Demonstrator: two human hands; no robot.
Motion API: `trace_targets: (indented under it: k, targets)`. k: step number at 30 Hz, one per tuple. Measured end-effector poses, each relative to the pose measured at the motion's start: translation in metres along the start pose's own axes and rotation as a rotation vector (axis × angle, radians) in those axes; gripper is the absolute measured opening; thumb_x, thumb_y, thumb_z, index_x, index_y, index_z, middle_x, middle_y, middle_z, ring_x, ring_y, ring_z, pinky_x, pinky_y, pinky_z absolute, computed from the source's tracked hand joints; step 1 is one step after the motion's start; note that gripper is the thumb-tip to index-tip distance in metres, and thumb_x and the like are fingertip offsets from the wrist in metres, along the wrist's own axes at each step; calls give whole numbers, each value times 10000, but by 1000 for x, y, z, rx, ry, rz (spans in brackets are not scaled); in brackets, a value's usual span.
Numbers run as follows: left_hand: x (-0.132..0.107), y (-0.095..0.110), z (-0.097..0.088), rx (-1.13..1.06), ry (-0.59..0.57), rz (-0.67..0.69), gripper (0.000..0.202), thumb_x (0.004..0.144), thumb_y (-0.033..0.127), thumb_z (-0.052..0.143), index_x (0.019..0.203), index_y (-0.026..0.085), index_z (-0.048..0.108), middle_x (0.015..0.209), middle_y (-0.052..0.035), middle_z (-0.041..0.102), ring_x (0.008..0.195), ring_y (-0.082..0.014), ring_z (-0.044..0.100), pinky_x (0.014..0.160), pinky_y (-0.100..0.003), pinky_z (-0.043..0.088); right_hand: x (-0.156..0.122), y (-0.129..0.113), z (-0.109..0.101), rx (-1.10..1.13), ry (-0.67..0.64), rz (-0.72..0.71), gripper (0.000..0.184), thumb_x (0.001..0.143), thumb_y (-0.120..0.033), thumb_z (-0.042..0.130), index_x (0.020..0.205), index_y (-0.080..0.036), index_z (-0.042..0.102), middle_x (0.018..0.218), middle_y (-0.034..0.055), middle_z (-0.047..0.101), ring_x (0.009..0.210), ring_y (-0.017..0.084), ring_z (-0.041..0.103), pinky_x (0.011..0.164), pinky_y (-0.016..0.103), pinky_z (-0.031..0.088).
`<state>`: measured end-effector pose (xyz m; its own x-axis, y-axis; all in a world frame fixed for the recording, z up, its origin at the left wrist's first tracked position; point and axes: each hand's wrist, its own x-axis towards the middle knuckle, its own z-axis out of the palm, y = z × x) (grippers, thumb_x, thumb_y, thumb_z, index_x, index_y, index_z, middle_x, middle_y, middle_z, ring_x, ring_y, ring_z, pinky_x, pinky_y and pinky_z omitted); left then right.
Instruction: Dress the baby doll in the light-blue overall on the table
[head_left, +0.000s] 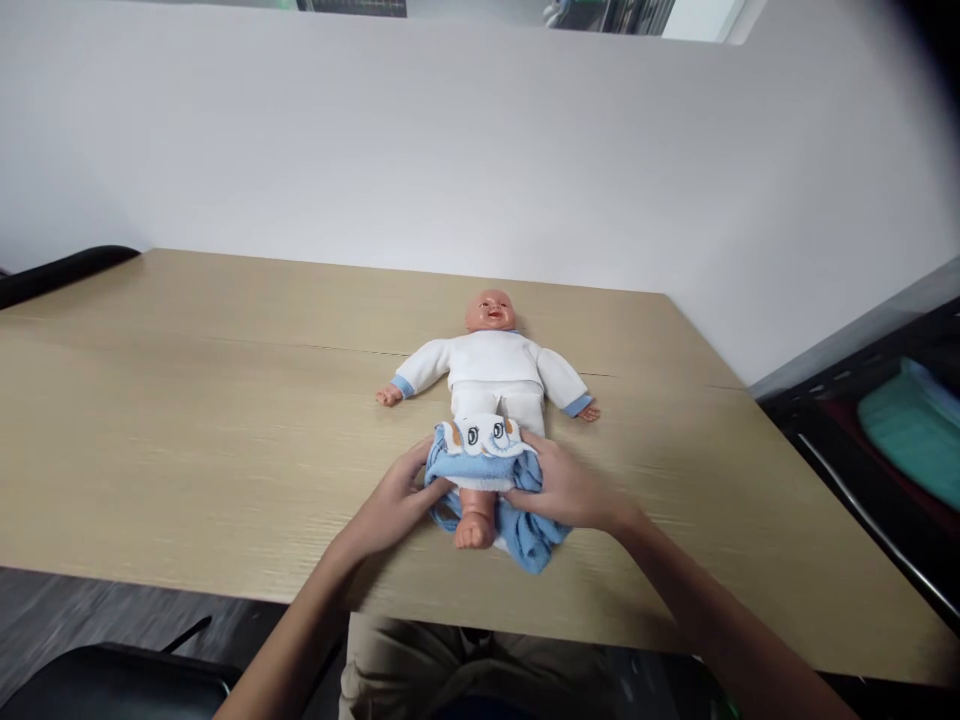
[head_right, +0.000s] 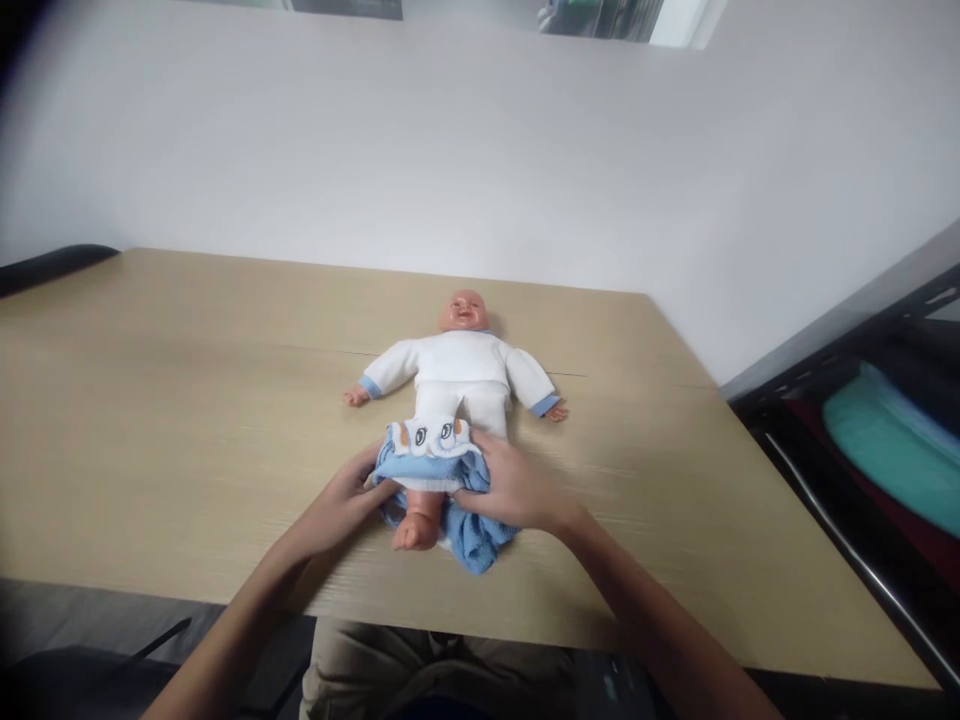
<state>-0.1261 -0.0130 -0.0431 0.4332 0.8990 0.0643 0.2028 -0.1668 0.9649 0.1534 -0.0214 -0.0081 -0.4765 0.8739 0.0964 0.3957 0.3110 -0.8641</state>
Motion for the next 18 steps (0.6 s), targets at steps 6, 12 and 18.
trace_targets:
  k: [6,12,18]
  targets:
    - [-5,3,-16,108,-58,-39,687,944,564,768,1529,254,581,1652,-118,537,1561,-373,452,1329,-550,356,-9,29,-14,497,-73,42,423,889,-369,884,1192,-224,627,1456,101,601,1321,260,626,1112,379,506]
    - [-3,22,-14,84,-141,-6,420,1008,535,704,1313,262,613,1376,-81,658,1325,-283,596,1176,-449,471,-13,66,-20,723,-12,130,449,812,-414,951,1092,-202,672,938,-21,628,796,114,577,729,198,465]
    - [29,58,-4,345,-137,158,516,999,578,711,1415,299,584,1513,-66,551,1447,-278,470,1241,-435,364,-13,77,-12,824,53,183,614,630,-441,1049,1066,-195,694,985,5,651,827,135,586,756,221,475]
